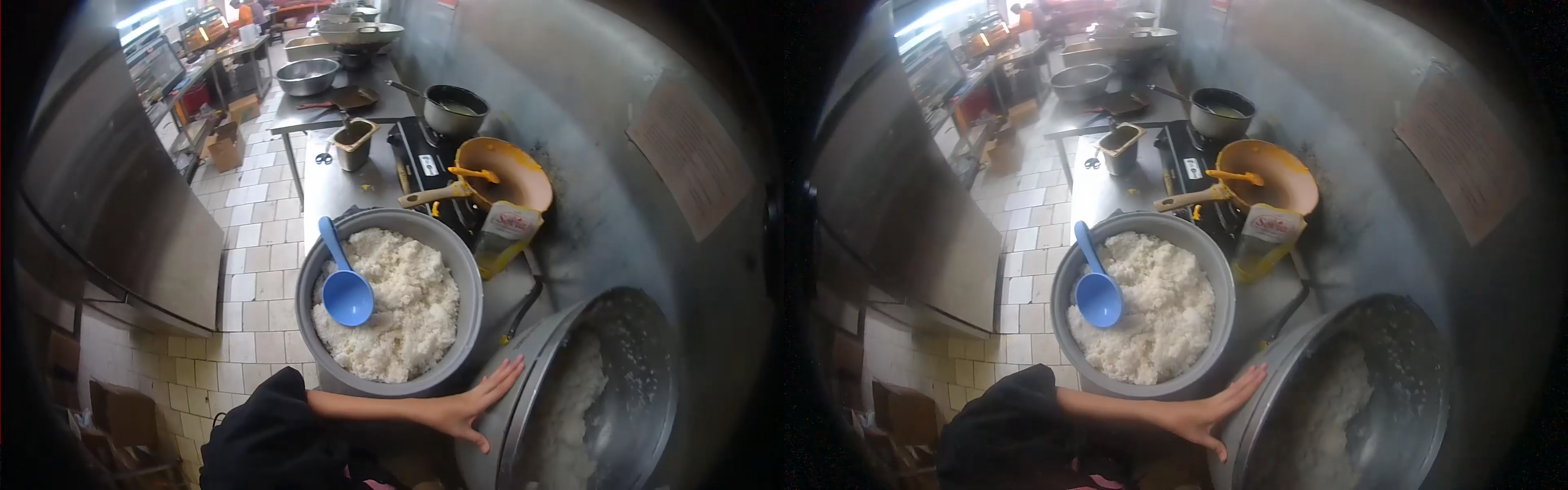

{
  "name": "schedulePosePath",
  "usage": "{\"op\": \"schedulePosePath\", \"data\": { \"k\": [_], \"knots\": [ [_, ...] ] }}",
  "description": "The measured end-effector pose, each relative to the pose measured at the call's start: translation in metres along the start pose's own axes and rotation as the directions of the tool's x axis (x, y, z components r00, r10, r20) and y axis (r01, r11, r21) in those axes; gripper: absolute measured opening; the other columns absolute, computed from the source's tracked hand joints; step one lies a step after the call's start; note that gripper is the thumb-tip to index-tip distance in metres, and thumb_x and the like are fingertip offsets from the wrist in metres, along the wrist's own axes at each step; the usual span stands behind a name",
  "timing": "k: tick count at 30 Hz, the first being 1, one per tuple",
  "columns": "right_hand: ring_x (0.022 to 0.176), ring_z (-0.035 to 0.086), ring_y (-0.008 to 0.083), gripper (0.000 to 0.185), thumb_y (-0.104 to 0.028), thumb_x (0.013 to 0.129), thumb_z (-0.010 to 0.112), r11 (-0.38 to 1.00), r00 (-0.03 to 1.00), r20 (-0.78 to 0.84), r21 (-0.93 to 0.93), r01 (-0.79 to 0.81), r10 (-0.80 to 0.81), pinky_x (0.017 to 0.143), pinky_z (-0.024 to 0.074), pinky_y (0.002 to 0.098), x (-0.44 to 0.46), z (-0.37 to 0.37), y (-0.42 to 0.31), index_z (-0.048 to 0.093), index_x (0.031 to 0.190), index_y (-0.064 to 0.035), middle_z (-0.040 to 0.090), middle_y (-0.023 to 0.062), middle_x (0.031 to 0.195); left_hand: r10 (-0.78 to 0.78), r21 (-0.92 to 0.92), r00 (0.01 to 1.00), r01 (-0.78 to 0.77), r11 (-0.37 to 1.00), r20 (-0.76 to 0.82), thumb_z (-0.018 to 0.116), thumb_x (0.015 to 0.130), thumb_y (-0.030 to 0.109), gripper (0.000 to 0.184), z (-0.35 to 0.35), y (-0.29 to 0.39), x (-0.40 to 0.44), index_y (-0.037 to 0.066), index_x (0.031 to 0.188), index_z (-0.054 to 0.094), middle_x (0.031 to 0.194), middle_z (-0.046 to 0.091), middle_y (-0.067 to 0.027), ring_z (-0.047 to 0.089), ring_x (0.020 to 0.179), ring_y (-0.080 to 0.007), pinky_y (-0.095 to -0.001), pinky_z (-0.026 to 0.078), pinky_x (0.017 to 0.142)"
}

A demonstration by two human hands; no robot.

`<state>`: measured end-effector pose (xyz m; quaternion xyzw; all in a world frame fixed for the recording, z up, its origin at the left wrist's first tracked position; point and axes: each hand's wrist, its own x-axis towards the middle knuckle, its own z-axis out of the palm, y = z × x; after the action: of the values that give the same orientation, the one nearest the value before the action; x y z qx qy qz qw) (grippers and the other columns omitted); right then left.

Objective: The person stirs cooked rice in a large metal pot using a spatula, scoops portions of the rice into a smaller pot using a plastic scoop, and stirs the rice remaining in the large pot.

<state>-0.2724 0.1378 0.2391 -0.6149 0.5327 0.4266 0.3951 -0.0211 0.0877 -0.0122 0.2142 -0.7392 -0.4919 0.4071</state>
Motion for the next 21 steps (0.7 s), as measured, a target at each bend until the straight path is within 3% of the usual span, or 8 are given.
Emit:
{"op": "schedulePosePath", "data": {
  "k": [6,8,10,14,16,17,19,21],
  "knots": [
    [0.098,0.054,0.0334,0.050,-0.019,0.082,0.052,0.999,0.979,0.200,0.035,-0.030,0.023,0.083,0.0404,0.0407,0.010,0.003,-0.027,0.038,0.129,-0.0056,0.055,0.0238,0.108,0.040,0.022,0.999,-0.039,0.999,-0.018,0.071,0.059,0.052,0.123,-0.001,0.001,0.000,0.004,0.138,-0.009,0.145,-0.013,-0.0171,-0.012,0.132,-0.0354,-0.0490,0.001,0.106],
    [0.105,0.051,0.0299,0.049,-0.021,0.083,0.053,0.999,0.976,0.210,0.001,-0.050,0.048,0.092,0.0361,0.0368,0.018,0.007,0.004,0.039,0.129,-0.0089,0.052,0.0236,0.114,0.055,0.038,0.998,-0.054,0.998,-0.020,0.072,0.059,0.051,0.123,-0.004,0.002,0.000,0.002,0.138,-0.008,0.144,-0.013,-0.0187,-0.011,0.133,-0.0351,-0.0480,0.001,0.106],
    [0.066,0.063,0.0203,0.040,-0.028,0.079,0.064,0.908,0.901,-0.135,0.012,0.419,-0.413,0.061,0.0482,0.0306,0.009,0.019,0.033,0.057,0.115,-0.0140,0.065,0.0101,0.090,0.056,0.095,0.998,-0.055,0.994,-0.002,0.074,0.060,0.047,0.121,-0.006,0.006,0.001,-0.002,0.137,-0.007,0.143,-0.011,-0.0225,-0.010,0.133,-0.0345,-0.0441,0.000,0.107],
    [0.069,0.062,0.0261,0.029,-0.035,0.078,0.062,0.997,0.988,-0.133,0.010,0.080,-0.078,0.062,0.0473,0.0335,-0.003,0.022,0.016,0.064,0.101,-0.0184,0.065,0.0069,0.075,-0.016,0.098,0.999,0.013,0.995,0.033,0.078,0.058,0.040,0.126,-0.010,0.010,0.006,-0.003,0.136,-0.010,0.142,-0.013,-0.0243,-0.012,0.132,-0.0347,-0.0407,0.000,0.107],
    [0.069,0.062,0.0275,0.019,-0.025,0.080,0.057,0.999,0.998,-0.055,-0.044,-0.006,0.003,0.064,0.0474,0.0379,0.003,0.018,-0.008,0.063,0.093,-0.0116,0.063,0.0108,0.072,-0.063,0.103,0.996,0.057,0.993,0.060,0.082,0.053,0.038,0.132,-0.007,0.010,0.008,-0.002,0.136,-0.013,0.142,-0.017,-0.0239,-0.012,0.133,-0.0331,-0.0396,0.002,0.108],
    [0.069,0.062,0.0275,0.019,-0.025,0.080,0.057,0.999,0.999,-0.034,0.007,-0.032,0.032,0.064,0.0474,0.0379,0.008,0.029,-0.007,0.063,0.093,-0.0116,0.063,0.0108,0.072,-0.160,0.050,0.984,0.156,0.986,0.075,0.082,0.052,0.038,0.133,-0.006,0.009,0.007,-0.002,0.136,-0.014,0.142,-0.017,-0.0235,-0.012,0.133,-0.0327,-0.0396,0.002,0.108],
    [0.068,0.063,0.0265,0.017,-0.017,0.080,0.055,0.959,0.963,-0.209,-0.258,0.114,-0.171,0.063,0.0482,0.0379,0.021,0.045,-0.005,0.060,0.092,-0.0065,0.063,0.0120,0.069,-0.332,-0.021,0.938,0.336,0.942,0.104,0.083,0.050,0.038,0.135,-0.004,0.009,0.003,-0.001,0.136,-0.014,0.142,-0.018,-0.0227,-0.011,0.133,-0.0323,-0.0395,0.003,0.108],
    [0.067,0.063,0.0260,0.018,-0.014,0.078,0.055,0.973,0.987,-0.133,-0.221,0.063,-0.094,0.060,0.0488,0.0380,0.028,0.043,-0.016,0.058,0.093,-0.0051,0.062,0.0125,0.067,-0.440,0.001,0.887,0.444,0.896,0.139,0.083,0.053,0.032,0.131,-0.005,0.007,-0.001,-0.001,0.135,-0.014,0.142,-0.016,-0.0220,-0.009,0.133,-0.0308,-0.0376,0.004,0.108]
  ]
}}
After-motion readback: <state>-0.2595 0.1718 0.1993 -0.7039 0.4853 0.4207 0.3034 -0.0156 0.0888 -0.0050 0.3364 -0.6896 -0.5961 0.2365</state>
